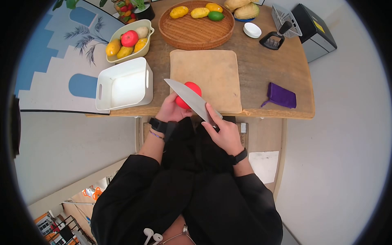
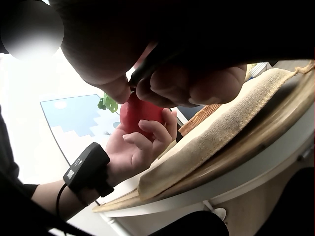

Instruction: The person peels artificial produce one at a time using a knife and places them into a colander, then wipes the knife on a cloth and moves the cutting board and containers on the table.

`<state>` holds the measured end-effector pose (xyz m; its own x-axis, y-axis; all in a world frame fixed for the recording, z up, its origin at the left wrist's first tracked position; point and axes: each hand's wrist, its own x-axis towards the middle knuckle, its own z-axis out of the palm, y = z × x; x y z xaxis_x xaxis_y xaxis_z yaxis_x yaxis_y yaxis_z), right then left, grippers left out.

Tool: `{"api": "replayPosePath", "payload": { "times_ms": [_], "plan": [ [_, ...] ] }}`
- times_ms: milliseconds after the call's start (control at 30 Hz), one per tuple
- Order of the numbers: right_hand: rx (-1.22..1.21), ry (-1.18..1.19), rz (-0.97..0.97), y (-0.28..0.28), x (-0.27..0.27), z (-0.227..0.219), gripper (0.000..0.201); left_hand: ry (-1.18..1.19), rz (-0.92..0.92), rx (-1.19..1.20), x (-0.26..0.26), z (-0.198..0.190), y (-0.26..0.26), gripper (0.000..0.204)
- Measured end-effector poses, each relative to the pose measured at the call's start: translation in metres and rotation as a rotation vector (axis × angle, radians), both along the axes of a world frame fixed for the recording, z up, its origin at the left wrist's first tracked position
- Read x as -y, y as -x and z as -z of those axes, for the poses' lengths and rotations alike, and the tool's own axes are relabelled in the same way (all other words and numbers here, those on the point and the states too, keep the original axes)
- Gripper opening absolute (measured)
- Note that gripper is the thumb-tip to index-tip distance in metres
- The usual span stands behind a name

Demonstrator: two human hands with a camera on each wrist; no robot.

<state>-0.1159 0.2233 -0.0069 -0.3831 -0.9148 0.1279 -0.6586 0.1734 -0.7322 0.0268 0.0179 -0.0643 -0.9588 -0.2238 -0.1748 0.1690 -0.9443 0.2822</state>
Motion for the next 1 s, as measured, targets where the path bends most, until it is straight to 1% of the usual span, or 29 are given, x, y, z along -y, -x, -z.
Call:
{"api": "replayPosePath", "payload": {
  "times_ms": [67, 100, 167, 233, 367, 400, 467, 500, 600, 667, 800, 900, 967, 1000],
  "plan": [
    [0.001, 0.042, -0.005, 0.0, 0.001, 0.001, 0.068, 0.081, -0.063, 0.156, -0.007, -0.012, 0.001, 0.047],
    [0.001, 0.041, -0.004, 0.0, 0.001, 0.0, 0.068, 0.081, -0.062, 0.156, -0.005, -0.008, 0.001, 0.047],
    [0.008, -0.021, 0.001, 0.0, -0.001, 0.0, 0.068, 0.085, -0.014, 0.047, -0.001, 0.003, 0.0, 0.048],
    [0.018, -0.005, -0.002, -0.001, -0.002, 0.0, 0.068, 0.081, -0.035, 0.068, -0.002, 0.006, 0.001, 0.048],
    [0.018, 0.074, 0.001, 0.0, 0.001, 0.001, 0.067, 0.106, -0.084, 0.137, -0.006, -0.01, 0.003, 0.049],
    [0.02, 0.072, 0.003, 0.0, 0.0, 0.002, 0.067, 0.105, -0.082, 0.139, -0.005, -0.006, 0.002, 0.049],
    [0.039, 0.054, 0.02, 0.002, -0.001, 0.003, 0.067, -0.001, 0.008, -0.142, 0.0, 0.002, 0.0, 0.046],
    [0.038, 0.055, 0.019, 0.002, -0.001, 0.002, 0.067, 0.0, 0.008, -0.143, 0.0, 0.002, 0.0, 0.046],
    [0.05, 0.038, 0.035, 0.002, -0.001, 0.003, 0.067, 0.006, 0.0, -0.097, -0.004, -0.005, 0.0, 0.046],
    [0.037, 0.026, 0.005, 0.002, -0.002, 0.002, 0.067, 0.111, -0.157, 0.147, -0.01, -0.01, 0.005, 0.051],
    [0.044, 0.063, -0.011, -0.001, -0.002, 0.003, 0.066, 0.1, -0.206, 0.201, -0.01, -0.008, 0.006, 0.05],
    [0.036, 0.001, -0.003, -0.001, -0.003, 0.001, 0.066, 0.139, -0.147, 0.14, -0.008, -0.005, 0.001, 0.05],
    [0.063, 0.014, 0.038, 0.001, -0.002, 0.002, 0.066, 0.073, 0.053, -0.119, -0.002, 0.0, -0.003, 0.05],
    [0.063, 0.015, 0.037, 0.002, 0.0, 0.002, 0.066, 0.075, 0.052, -0.119, -0.001, 0.002, -0.003, 0.05]
  ]
}}
